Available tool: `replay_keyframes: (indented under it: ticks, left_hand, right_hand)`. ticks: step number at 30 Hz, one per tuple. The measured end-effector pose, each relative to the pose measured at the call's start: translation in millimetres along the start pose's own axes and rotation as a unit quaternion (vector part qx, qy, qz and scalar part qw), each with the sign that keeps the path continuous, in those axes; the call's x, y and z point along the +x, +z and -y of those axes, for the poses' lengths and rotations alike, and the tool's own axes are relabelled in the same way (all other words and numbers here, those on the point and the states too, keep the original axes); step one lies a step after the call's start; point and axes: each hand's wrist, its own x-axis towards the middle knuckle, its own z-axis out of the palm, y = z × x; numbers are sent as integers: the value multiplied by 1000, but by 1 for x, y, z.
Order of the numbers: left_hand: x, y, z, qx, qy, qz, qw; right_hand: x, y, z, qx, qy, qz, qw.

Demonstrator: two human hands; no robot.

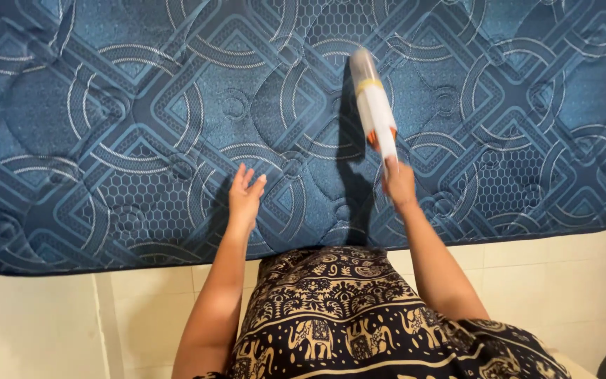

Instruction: The recorder uses a handheld vacuum cleaner to clean the surface of a bare mattress.

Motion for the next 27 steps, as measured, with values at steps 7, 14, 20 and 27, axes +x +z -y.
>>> replay_keyframes:
  ticks: [7,14,20,27]
  left_hand:
    - [-7,-21,28,11,-51,-4,999]
    - [4,-17,21,23,-47,-11,999]
    - [-9,9,-5,12,-23,-2,1000]
    - [-14,0,49,7,-71,-36,997]
  right_hand:
    - [-137,-34,-118,-49,26,-44,998]
    - [-27,-33,-71,-97,-48,-69,992]
    - [24,-45,-15,12,56,-79,995]
    - [-123,-94,-138,-37,75,-81,993]
